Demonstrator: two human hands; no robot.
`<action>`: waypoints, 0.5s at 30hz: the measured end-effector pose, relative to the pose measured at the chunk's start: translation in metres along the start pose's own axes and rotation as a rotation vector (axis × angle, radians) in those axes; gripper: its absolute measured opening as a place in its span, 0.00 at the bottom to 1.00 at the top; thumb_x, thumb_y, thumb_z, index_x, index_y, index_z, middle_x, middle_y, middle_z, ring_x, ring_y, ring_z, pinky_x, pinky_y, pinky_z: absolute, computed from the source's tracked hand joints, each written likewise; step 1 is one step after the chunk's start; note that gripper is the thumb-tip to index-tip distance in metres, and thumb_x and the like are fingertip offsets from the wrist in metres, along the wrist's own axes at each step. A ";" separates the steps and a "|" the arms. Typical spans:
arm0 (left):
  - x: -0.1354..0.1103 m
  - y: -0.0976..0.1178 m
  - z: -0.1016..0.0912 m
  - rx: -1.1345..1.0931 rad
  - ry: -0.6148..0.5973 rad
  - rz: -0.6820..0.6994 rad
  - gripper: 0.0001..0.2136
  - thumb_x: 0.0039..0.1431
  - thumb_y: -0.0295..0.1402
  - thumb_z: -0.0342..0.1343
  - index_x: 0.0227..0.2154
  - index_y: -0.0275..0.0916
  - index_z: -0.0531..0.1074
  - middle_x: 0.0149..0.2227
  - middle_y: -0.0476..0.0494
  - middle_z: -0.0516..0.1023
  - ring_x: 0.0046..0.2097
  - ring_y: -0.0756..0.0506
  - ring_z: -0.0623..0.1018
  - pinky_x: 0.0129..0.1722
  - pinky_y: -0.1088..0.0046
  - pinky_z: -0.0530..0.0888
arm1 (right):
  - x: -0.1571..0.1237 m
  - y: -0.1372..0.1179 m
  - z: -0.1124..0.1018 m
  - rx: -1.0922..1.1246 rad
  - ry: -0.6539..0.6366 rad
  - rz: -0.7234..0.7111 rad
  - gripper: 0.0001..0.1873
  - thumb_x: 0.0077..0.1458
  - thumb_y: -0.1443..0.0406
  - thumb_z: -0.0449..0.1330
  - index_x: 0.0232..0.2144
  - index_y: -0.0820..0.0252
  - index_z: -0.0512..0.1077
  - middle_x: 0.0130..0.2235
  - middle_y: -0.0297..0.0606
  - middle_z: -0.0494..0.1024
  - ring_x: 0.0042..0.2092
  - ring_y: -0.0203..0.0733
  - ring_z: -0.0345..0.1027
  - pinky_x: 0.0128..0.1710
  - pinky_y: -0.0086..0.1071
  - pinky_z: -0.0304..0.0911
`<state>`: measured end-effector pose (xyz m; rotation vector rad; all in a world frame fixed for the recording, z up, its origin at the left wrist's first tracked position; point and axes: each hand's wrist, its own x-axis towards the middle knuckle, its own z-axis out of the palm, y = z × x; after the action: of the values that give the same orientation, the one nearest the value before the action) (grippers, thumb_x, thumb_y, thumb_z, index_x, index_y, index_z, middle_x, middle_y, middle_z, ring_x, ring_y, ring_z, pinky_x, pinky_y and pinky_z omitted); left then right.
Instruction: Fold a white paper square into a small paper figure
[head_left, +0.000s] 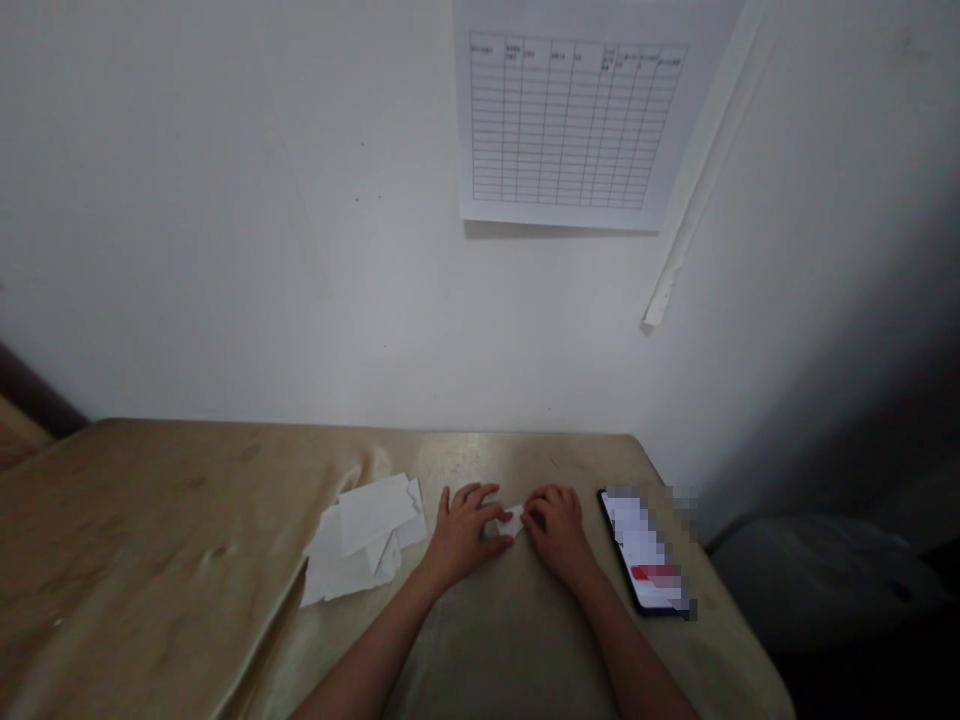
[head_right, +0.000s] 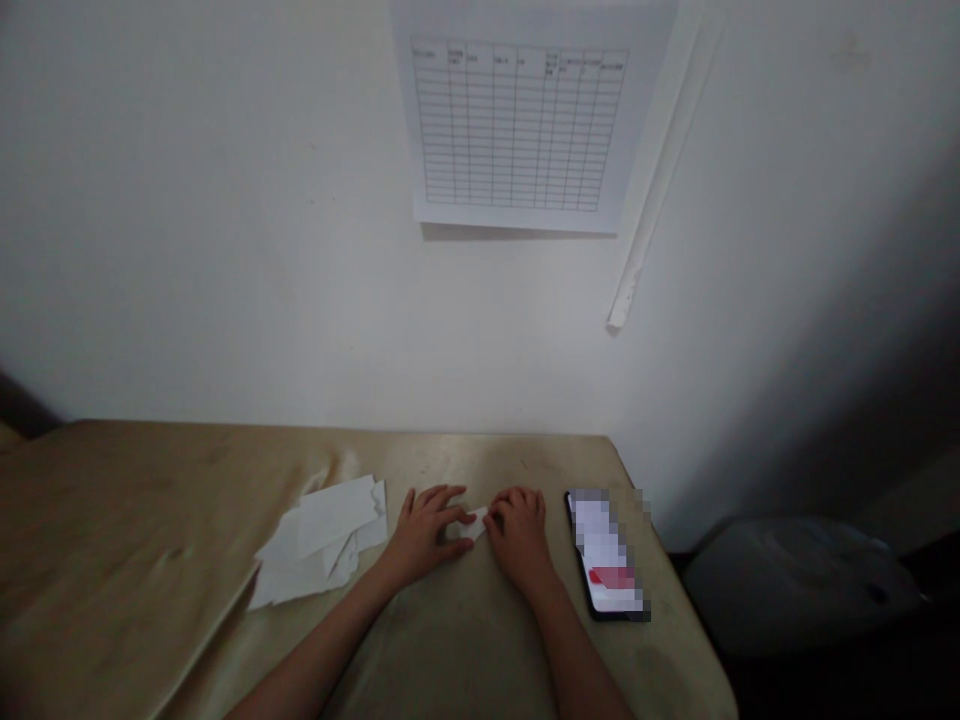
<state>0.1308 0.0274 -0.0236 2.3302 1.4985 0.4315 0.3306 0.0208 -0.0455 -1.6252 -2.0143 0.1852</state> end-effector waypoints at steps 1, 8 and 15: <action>0.000 0.000 0.000 0.000 -0.001 -0.001 0.16 0.53 0.45 0.64 0.45 0.56 0.76 0.65 0.52 0.65 0.67 0.35 0.59 0.66 0.36 0.41 | 0.000 0.000 -0.001 -0.004 -0.002 0.002 0.06 0.59 0.63 0.58 0.33 0.53 0.76 0.45 0.38 0.76 0.52 0.47 0.62 0.58 0.45 0.50; 0.001 0.000 0.002 -0.002 0.005 -0.005 0.16 0.53 0.44 0.64 0.46 0.56 0.76 0.65 0.52 0.65 0.67 0.36 0.58 0.66 0.36 0.41 | 0.000 -0.006 0.001 -0.009 0.021 0.053 0.05 0.57 0.63 0.59 0.31 0.54 0.75 0.46 0.39 0.75 0.56 0.51 0.59 0.60 0.52 0.45; 0.001 0.000 0.002 0.002 0.003 -0.012 0.15 0.52 0.44 0.64 0.45 0.57 0.76 0.65 0.53 0.66 0.67 0.36 0.59 0.65 0.36 0.42 | 0.000 -0.007 0.003 -0.012 0.041 0.074 0.03 0.56 0.64 0.60 0.30 0.54 0.75 0.46 0.39 0.75 0.57 0.52 0.58 0.61 0.51 0.45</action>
<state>0.1321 0.0280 -0.0251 2.3225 1.5139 0.4308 0.3231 0.0190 -0.0447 -1.6989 -1.9298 0.1662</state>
